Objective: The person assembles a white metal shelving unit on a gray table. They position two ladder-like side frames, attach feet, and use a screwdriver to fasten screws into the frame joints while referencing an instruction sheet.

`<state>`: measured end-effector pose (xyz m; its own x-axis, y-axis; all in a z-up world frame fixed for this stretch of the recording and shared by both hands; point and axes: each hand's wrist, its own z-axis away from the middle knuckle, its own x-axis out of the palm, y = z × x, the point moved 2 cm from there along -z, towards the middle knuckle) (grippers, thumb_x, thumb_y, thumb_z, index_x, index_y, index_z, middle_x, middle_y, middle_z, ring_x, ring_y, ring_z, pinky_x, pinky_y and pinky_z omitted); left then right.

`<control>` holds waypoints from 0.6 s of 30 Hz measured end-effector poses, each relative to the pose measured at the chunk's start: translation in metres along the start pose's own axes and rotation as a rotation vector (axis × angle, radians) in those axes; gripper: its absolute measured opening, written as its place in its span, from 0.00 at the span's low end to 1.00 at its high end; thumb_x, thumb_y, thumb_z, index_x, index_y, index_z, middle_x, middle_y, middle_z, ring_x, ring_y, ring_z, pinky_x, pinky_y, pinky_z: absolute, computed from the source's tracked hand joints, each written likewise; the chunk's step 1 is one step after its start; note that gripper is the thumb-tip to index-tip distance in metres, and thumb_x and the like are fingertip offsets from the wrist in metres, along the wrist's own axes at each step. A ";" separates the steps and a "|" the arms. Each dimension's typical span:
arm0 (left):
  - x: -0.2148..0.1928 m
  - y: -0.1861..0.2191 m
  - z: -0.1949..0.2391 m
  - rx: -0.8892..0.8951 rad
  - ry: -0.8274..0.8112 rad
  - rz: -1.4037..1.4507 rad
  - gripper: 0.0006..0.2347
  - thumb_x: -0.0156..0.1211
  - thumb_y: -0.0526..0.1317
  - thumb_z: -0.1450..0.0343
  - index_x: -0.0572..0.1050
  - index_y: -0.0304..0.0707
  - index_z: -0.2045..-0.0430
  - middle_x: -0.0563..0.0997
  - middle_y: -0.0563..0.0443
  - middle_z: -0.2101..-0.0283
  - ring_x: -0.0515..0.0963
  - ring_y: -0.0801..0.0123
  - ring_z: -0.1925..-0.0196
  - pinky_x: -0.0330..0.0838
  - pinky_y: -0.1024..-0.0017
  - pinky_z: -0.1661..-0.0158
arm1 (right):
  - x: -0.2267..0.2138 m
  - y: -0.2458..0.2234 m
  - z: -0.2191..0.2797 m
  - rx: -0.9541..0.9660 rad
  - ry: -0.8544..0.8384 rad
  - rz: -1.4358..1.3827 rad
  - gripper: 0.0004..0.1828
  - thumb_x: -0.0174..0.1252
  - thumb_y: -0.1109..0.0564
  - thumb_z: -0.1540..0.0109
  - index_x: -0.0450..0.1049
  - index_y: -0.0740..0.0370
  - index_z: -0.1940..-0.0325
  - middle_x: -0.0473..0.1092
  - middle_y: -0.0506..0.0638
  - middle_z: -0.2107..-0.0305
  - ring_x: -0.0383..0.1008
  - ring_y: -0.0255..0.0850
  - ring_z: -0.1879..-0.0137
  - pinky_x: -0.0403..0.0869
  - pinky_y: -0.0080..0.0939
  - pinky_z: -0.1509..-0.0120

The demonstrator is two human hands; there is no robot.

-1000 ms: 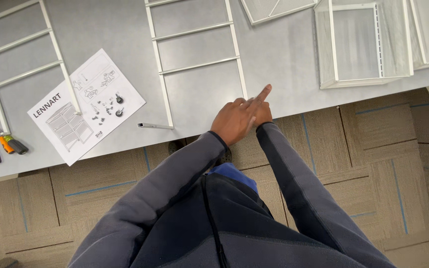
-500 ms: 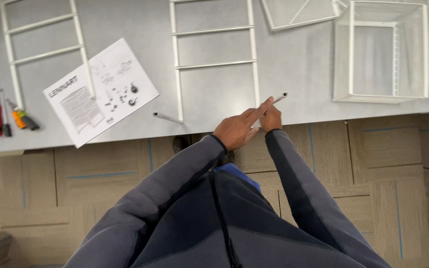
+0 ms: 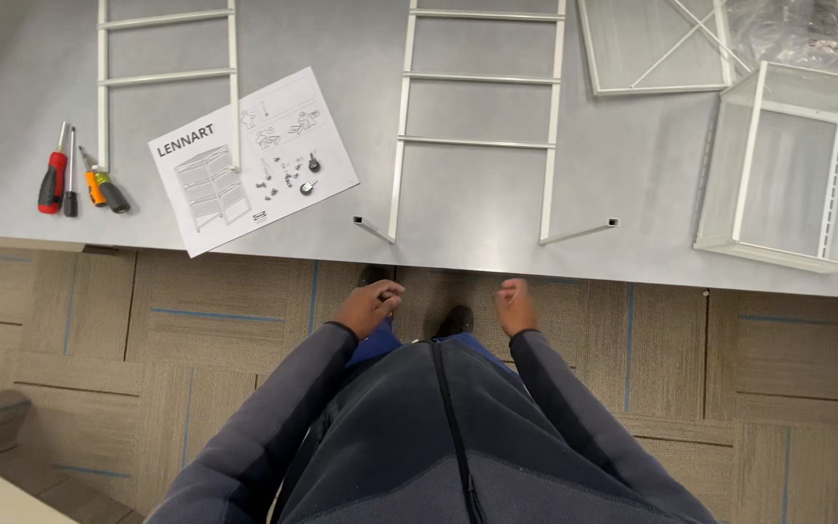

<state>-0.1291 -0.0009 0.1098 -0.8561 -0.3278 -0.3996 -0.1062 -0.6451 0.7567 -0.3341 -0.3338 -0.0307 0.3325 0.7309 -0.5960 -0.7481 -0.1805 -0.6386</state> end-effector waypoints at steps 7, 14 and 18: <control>-0.004 -0.067 -0.001 -0.070 0.079 -0.029 0.11 0.57 0.42 0.12 0.81 0.51 0.35 0.91 0.44 0.43 0.93 0.47 0.46 0.90 0.40 0.46 | 0.042 -0.010 0.011 -0.073 -0.447 0.034 0.28 0.63 0.48 0.29 0.71 0.49 0.24 0.85 0.52 0.44 0.90 0.47 0.48 0.86 0.54 0.42; -0.034 -0.096 -0.009 -0.079 0.066 0.018 0.11 0.57 0.41 0.14 0.82 0.49 0.38 0.91 0.42 0.44 0.93 0.47 0.49 0.90 0.44 0.48 | 0.045 -0.042 0.008 -0.009 -0.410 -0.038 0.28 0.62 0.50 0.27 0.71 0.53 0.22 0.82 0.62 0.40 0.91 0.50 0.48 0.89 0.51 0.45; -0.059 -0.134 -0.016 -0.066 0.086 0.017 0.11 0.59 0.40 0.14 0.82 0.48 0.38 0.91 0.39 0.45 0.93 0.42 0.48 0.90 0.42 0.48 | 0.058 -0.061 0.003 0.021 -0.389 -0.140 0.26 0.64 0.52 0.28 0.74 0.59 0.26 0.83 0.64 0.44 0.89 0.46 0.53 0.87 0.45 0.51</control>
<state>-0.0560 0.0943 0.0236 -0.8105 -0.3952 -0.4324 -0.0563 -0.6821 0.7291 -0.2710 -0.2785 -0.0252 0.1932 0.9424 -0.2730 -0.7240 -0.0508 -0.6879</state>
